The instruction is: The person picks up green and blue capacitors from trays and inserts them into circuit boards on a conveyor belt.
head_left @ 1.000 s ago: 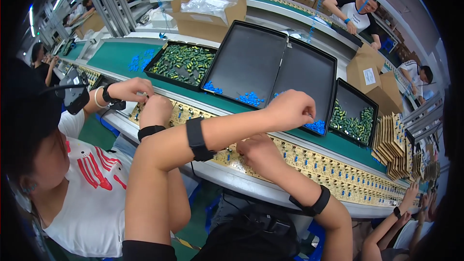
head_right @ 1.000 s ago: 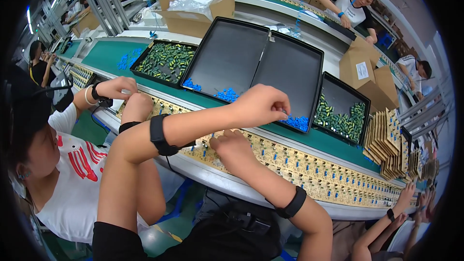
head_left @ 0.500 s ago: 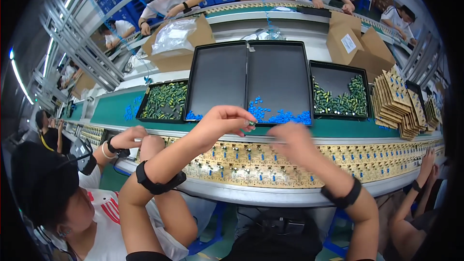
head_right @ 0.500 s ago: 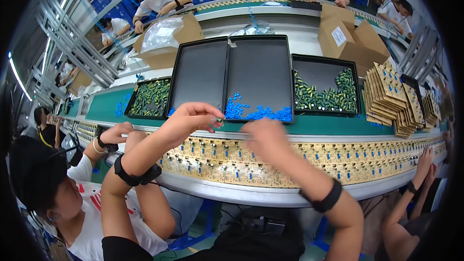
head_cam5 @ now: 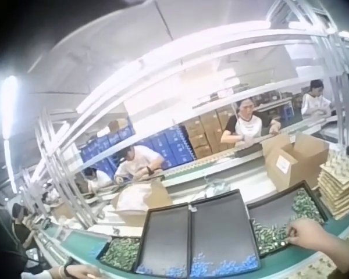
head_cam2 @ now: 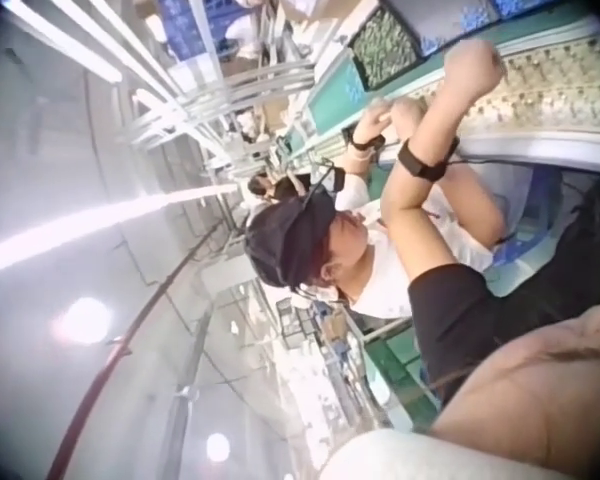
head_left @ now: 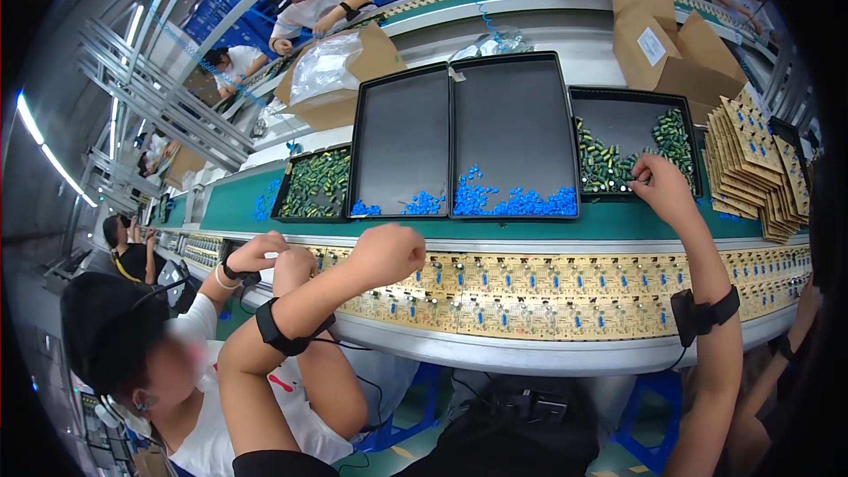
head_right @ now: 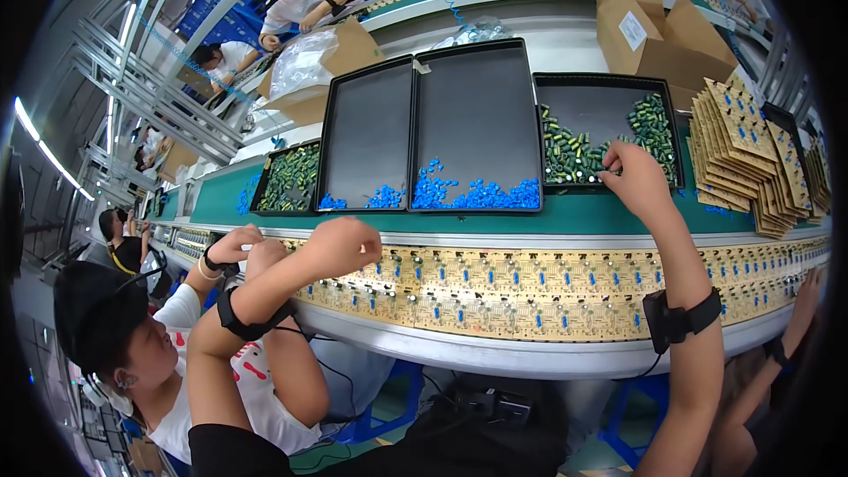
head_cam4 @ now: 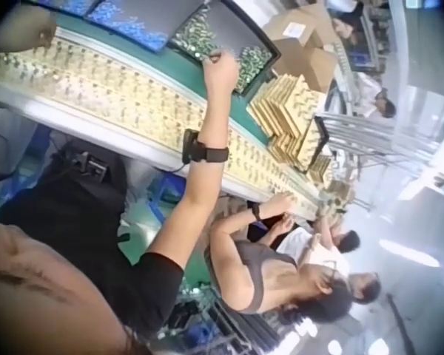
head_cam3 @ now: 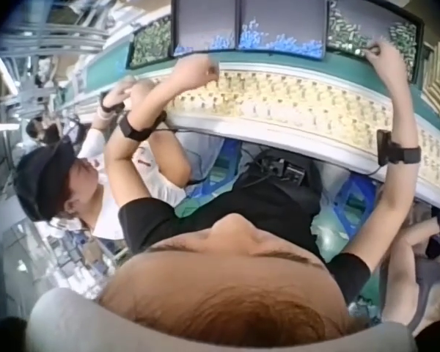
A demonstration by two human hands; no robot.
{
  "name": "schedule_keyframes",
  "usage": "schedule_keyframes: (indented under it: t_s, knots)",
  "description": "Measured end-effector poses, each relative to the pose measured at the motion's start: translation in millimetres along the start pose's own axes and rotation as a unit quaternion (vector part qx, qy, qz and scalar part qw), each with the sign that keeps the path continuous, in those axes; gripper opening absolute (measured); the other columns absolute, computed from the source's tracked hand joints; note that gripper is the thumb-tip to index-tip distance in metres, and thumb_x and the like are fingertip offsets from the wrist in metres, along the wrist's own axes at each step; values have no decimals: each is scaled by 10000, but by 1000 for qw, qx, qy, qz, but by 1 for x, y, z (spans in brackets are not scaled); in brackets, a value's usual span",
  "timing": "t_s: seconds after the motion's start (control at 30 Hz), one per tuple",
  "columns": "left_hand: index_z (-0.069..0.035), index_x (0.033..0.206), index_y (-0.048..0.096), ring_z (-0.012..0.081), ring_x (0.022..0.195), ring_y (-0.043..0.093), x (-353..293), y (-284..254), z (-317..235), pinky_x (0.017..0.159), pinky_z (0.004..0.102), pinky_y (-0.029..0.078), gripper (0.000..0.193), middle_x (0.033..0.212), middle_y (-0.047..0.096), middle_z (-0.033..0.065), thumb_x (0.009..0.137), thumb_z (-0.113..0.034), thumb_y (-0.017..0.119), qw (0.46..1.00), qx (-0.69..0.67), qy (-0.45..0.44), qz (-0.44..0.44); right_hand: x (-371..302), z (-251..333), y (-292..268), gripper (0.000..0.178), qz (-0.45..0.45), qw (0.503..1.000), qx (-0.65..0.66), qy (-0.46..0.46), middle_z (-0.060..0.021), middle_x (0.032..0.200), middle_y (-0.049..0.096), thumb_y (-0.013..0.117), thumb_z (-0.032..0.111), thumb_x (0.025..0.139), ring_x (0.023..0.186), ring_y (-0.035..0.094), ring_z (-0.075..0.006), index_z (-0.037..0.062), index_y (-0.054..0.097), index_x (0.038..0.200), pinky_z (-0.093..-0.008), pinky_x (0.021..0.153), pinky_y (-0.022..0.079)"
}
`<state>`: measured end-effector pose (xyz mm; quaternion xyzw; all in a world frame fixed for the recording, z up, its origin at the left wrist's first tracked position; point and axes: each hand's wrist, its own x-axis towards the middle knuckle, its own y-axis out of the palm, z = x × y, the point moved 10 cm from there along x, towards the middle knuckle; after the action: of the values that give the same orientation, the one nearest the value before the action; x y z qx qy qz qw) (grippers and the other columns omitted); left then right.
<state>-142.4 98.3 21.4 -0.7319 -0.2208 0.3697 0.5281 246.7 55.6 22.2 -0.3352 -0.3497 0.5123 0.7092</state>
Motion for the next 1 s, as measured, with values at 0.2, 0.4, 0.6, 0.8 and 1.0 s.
schedule_keyframes:
  t_s: [0.2, 0.4, 0.6, 0.8, 1.0]
  knots:
    - [-119, 715, 702, 285, 729, 644, -20, 12, 34, 639, 398, 516, 98, 723, 666, 80, 693, -198, 648, 993, 43, -95, 59, 11, 7, 10, 195, 42, 999, 20, -11, -81, 705, 576, 714, 56, 707, 649, 575, -204, 21, 551, 809, -325, 598, 451]
    - [-117, 730, 709, 281, 707, 649, -37, 10, 43, 627, 396, 515, 114, 728, 665, 101, 688, -215, 668, 987, -17, -157, 31, 18, 7, 18, 197, 81, 997, 9, -11, -95, 720, 578, 712, 60, 708, 661, 587, -230, 21, 533, 782, -346, 608, 460]
    - [-78, 731, 694, 263, 692, 640, -65, 16, 42, 635, 368, 503, 98, 724, 661, 96, 693, -165, 672, 980, 8, -193, -50, 11, 16, 9, 183, 3, 996, 2, -94, -103, 752, 561, 694, 90, 708, 669, 580, -249, 24, 533, 762, -356, 605, 457]
    - [-95, 682, 673, 278, 756, 620, -67, 30, 45, 655, 387, 508, 40, 727, 641, 89, 683, -134, 663, 981, 9, -166, -101, 10, 18, -7, 139, -63, 991, 51, -104, -96, 727, 551, 662, 85, 705, 601, 542, -231, 22, 543, 736, -343, 576, 443]
    - [-93, 685, 659, 263, 777, 591, -73, 22, 34, 672, 369, 485, 38, 726, 608, 69, 690, -129, 672, 976, 82, -148, -138, 5, 29, -14, 121, -67, 991, 63, -98, -67, 714, 537, 654, 71, 704, 526, 494, -162, 24, 550, 743, -306, 537, 419]
